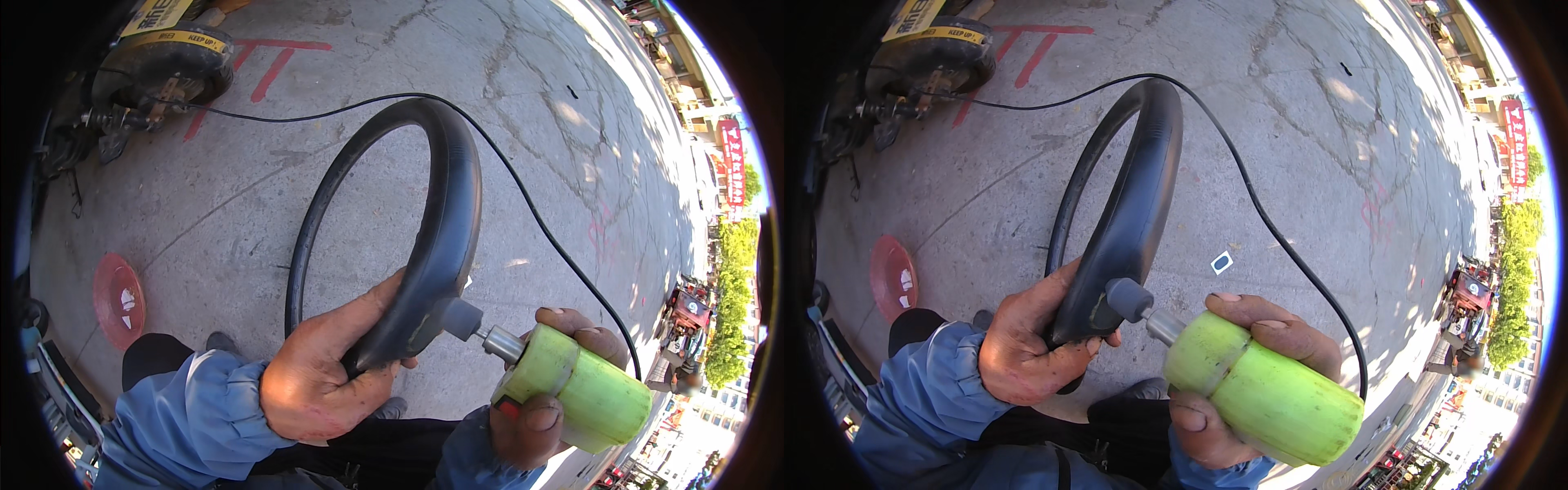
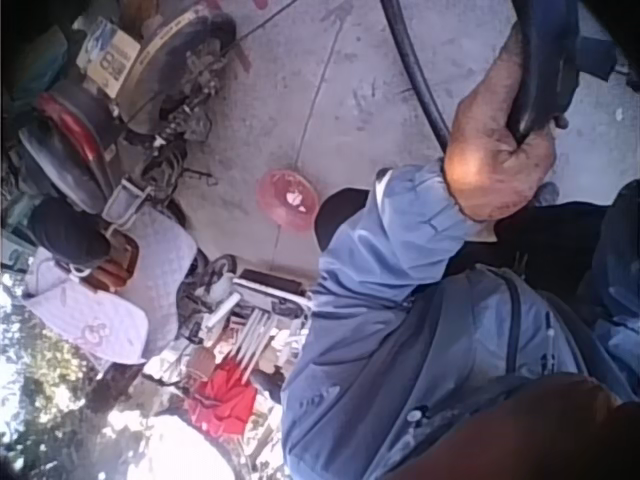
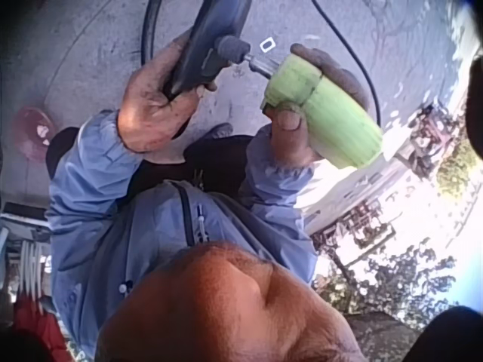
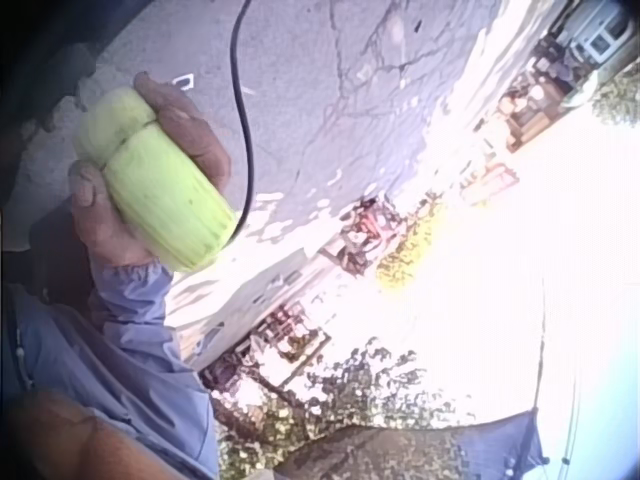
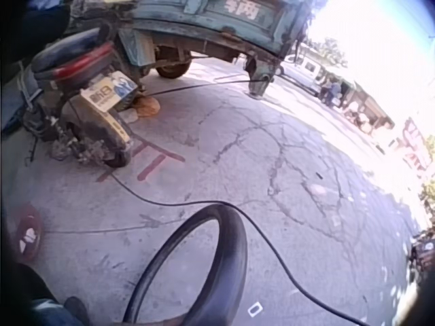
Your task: The person uses a green rotary tool to grind the surface of a black bicycle tire held in the left hand. The person moves the tool along the tire's circumference, focusing on a specific area, while standing on a paved outdoor surface.
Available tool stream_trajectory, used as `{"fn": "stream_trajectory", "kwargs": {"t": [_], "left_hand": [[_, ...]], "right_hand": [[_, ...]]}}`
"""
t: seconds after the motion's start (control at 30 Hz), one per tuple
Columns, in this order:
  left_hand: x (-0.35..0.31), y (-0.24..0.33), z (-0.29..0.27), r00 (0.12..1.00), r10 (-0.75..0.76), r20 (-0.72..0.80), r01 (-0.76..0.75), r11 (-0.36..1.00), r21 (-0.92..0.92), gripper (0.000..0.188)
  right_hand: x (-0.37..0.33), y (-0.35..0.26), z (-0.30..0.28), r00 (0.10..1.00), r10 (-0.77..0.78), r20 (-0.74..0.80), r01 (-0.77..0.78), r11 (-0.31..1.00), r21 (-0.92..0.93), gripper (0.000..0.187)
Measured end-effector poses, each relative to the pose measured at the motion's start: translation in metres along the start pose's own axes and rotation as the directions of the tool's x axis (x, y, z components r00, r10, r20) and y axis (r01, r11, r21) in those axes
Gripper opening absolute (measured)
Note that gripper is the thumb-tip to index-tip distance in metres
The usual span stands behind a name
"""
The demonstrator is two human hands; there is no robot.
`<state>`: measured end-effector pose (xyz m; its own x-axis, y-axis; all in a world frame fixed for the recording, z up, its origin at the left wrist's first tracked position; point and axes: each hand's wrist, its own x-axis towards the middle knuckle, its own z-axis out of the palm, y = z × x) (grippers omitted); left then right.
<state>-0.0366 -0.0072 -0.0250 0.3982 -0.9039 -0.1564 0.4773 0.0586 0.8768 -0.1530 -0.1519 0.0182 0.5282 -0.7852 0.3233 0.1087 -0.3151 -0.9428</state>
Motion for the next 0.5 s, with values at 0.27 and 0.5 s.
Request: {"fn": "stream_trajectory", "kwargs": {"t": [0.27,0.5], "left_hand": [[-0.001,0.0,-0.003,0.999,0.028,0.031,-0.032,0.993,0.117,0.064],[-0.002,-0.002,-0.002,1.0,0.028,0.005,-0.029,0.994,0.106,0.062]], "right_hand": [[0.001,-0.006,0.003,1.0,0.018,-0.025,-0.018,1.0,0.017,0.069],[0.0,0.004,-0.003,0.994,-0.094,0.052,0.093,0.995,0.024,0.069]]}}
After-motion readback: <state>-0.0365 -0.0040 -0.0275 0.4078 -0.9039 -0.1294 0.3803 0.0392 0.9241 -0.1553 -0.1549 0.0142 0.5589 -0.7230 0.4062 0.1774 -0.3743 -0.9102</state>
